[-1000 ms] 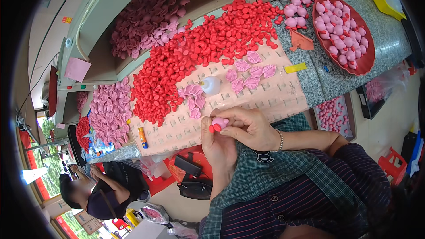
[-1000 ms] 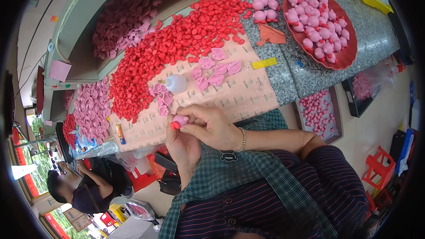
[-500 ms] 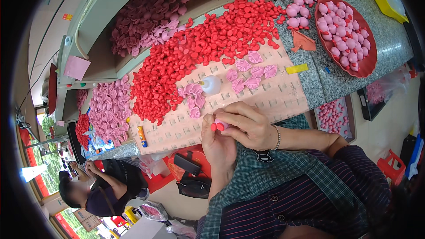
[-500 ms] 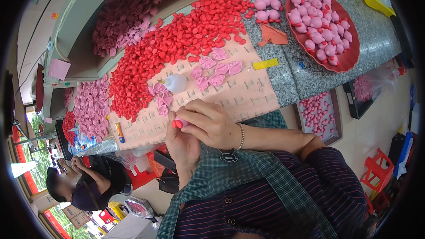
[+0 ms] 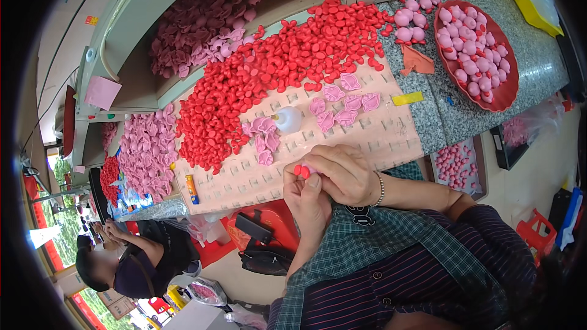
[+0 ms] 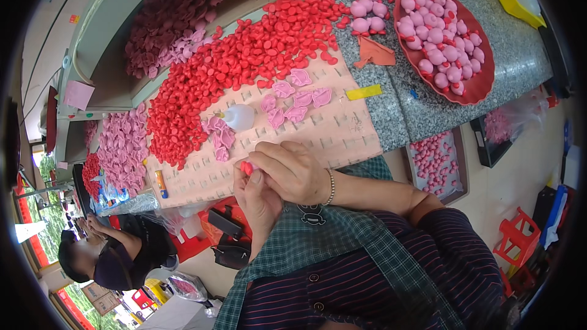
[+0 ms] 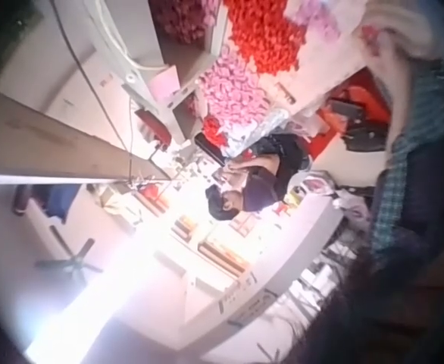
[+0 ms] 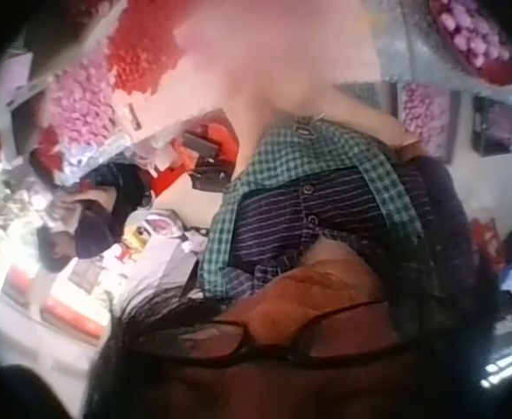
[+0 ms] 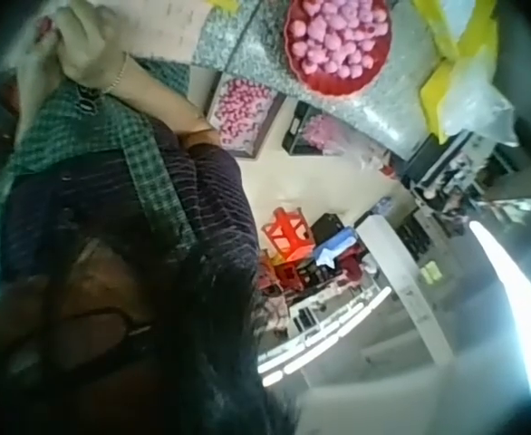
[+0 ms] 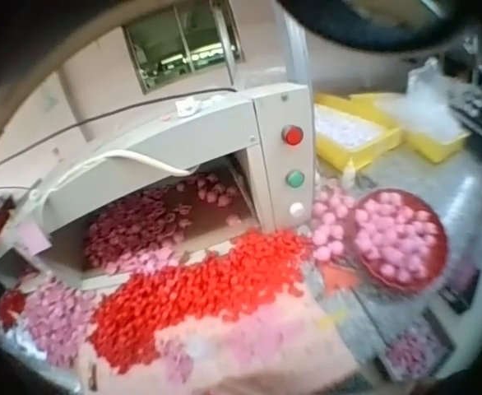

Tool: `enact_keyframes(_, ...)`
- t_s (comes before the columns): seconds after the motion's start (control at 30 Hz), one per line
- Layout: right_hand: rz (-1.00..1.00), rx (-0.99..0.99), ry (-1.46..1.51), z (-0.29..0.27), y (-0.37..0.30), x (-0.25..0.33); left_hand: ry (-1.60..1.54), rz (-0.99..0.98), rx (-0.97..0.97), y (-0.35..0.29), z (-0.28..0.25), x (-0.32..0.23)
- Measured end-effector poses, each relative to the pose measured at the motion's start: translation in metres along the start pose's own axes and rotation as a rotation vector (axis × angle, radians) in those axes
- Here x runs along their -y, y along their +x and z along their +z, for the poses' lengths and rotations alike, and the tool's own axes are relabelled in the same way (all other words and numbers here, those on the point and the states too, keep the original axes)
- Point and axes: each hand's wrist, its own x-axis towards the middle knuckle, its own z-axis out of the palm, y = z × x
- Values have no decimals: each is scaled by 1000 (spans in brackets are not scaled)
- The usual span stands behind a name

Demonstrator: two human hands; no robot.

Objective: Assembling small pink plastic toy components by hand and applying glue at a factory workbench.

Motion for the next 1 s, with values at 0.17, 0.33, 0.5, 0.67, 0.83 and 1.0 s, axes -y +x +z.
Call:
enact_keyframes(0.17, -25, -17, -9, 3, -3, 1, 127, 72, -83, -4, 4, 2)
enact_keyframes(0.33, -8, 2, 46, 0, -3, 2, 188, 129, -77, -9, 4, 2)
enact_keyframes(0.5, 2, -15, 75, 2, -6, 0, 296, 112, -121, -7, 10, 1)
enact_keyframes(0.67, 34, -47, 130, 0, -7, -3, 269, 125, -94, -5, 4, 6)
enact_keyframes(0.83, 476, -15, 623, -4, -9, -6, 179, 146, -55, -8, 14, -5)
enact_keyframes(1.0, 813, 51, 1561, -2, -22, -21, 442, 362, -6, -6, 14, -9)
